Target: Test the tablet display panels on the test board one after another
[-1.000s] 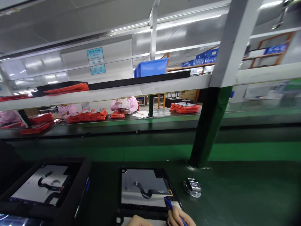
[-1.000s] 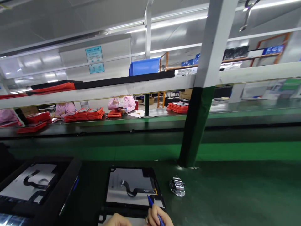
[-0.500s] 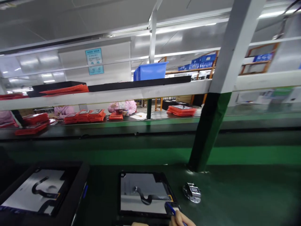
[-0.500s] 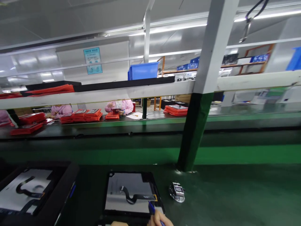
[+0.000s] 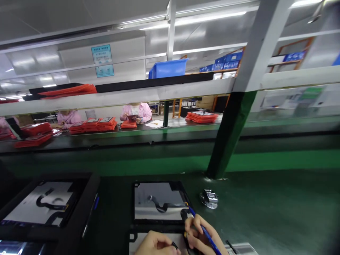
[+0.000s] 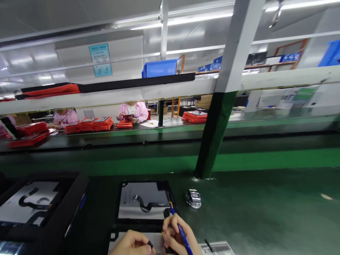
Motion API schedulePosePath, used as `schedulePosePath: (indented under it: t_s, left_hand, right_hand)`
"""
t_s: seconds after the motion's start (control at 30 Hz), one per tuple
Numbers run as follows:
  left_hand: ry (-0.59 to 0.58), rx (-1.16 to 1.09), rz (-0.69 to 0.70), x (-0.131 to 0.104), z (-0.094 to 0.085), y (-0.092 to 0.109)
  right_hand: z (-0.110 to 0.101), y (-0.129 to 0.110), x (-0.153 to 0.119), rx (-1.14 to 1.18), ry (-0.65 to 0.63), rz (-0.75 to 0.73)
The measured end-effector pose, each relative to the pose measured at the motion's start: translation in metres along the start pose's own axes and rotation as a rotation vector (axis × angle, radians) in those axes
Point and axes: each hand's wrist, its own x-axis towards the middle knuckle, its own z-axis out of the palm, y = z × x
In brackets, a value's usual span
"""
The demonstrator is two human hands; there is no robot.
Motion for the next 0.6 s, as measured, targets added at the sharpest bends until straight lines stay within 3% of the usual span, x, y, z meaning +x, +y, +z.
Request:
schedulePosePath:
  t_s: [0.27,0.6]
  left_hand:
    - [0.035,0.032,0.014,0.006,0.001,-0.005]
    - [0.037,0.048,0.02,-0.003,0.007,0.009]
  right_hand:
    - [-0.005,0.016,0.007,-0.071,0.067,-0.081]
    - [-0.005,0.017,0.002,-0.041,-0.084,0.007]
